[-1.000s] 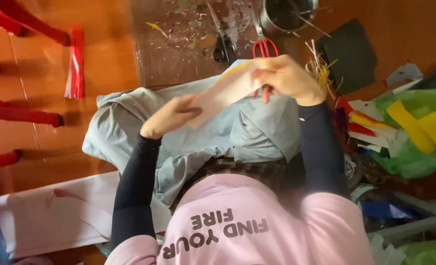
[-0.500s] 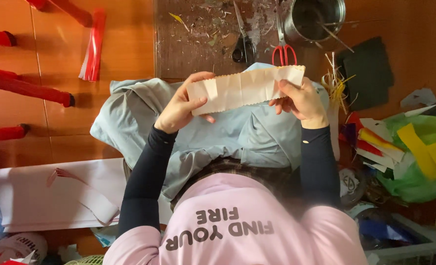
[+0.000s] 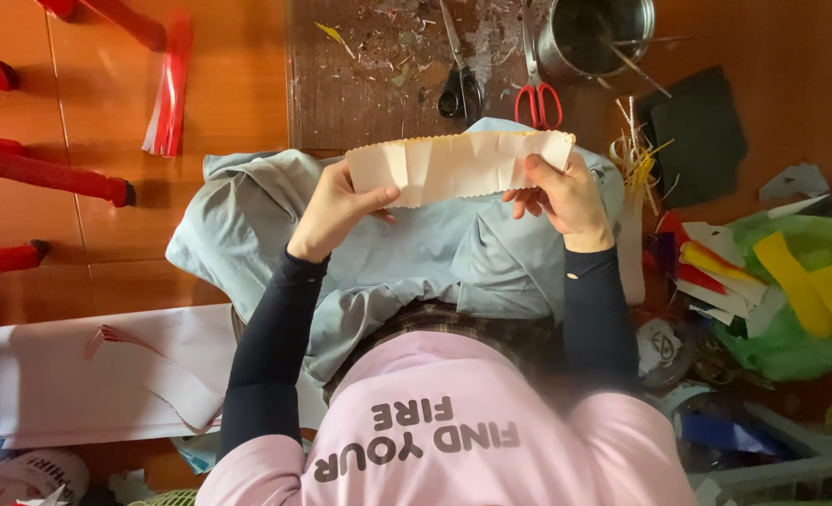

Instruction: Cutting strips of paper into specific lengths using scissors.

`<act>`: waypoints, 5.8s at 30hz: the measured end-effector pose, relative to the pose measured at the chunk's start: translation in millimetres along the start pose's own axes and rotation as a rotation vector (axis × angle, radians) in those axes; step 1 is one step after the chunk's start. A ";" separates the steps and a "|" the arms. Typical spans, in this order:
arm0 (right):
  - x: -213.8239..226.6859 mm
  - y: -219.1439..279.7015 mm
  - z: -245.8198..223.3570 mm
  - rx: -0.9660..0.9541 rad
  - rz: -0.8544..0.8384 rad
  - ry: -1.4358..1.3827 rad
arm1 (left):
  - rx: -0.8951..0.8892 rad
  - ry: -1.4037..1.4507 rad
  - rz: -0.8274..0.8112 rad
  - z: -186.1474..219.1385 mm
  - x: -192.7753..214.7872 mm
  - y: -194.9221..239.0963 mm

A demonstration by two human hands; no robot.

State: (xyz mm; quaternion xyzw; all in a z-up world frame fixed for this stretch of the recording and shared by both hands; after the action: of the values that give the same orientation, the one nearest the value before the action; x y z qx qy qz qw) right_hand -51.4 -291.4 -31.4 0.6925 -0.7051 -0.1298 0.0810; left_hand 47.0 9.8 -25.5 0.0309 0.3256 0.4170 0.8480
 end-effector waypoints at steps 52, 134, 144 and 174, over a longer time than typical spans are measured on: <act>-61.2 7.0 -56.9 0.071 -0.582 0.335 | 0.238 -0.166 -0.661 -8.4 -40.3 54.3; -71.3 -45.0 36.6 0.079 0.314 -0.242 | 0.165 0.012 -0.155 -70.6 -47.9 -20.9; -74.5 -43.6 35.8 0.121 0.348 0.156 | 0.219 0.100 -0.130 -80.8 -54.1 -18.7; -65.6 -57.7 85.1 0.064 0.513 -0.188 | 0.261 -0.463 0.106 -113.5 -30.1 -25.1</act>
State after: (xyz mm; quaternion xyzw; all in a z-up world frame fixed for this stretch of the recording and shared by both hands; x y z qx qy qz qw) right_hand -19.5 -220.4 -125.2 0.4782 -0.8656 -0.1465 0.0234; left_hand -14.6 -53.3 -106.9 0.2514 0.1721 0.3971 0.8657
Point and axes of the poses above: each hand's wrist, its own y-axis away from the middle knuckle, its own x-axis out of the back of the hand, z = x × y, the point moved 4 cm from there along -y, towards the middle knuckle, and after that the axes turned 14 degrees about y, right-handed, at the moved point
